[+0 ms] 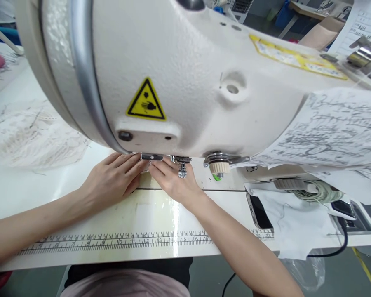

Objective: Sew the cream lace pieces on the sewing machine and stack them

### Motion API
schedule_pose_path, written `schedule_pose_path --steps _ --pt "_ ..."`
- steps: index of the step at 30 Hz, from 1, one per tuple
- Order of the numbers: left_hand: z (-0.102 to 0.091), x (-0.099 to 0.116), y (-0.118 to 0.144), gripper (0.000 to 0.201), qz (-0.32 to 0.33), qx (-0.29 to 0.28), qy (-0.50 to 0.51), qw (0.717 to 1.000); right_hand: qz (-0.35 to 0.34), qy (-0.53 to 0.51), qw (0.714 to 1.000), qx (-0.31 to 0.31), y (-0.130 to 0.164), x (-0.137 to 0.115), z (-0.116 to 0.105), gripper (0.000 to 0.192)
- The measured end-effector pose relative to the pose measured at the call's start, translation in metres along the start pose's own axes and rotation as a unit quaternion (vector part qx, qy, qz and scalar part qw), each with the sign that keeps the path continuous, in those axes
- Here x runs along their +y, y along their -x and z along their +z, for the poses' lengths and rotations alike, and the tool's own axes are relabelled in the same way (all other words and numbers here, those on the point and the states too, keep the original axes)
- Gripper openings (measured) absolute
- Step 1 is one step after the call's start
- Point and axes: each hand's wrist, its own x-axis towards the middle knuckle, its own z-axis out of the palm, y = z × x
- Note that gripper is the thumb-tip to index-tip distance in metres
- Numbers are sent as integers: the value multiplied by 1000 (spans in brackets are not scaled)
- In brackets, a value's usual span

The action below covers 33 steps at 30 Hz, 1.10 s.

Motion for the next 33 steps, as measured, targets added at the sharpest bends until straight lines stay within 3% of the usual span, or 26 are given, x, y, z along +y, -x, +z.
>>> schedule_pose_path --steps 10,21,33 --pt "-2 -2 -1 30 35 39 21 998 16 -22 1000 16 -1 2 1 18" --pt "-5 0 -1 30 45 30 0 999 38 -52 998 11 6 5 3 20" --pt "-4 3 -2 32 31 21 -13 999 100 -161 982 -8 -1 11 3 18"
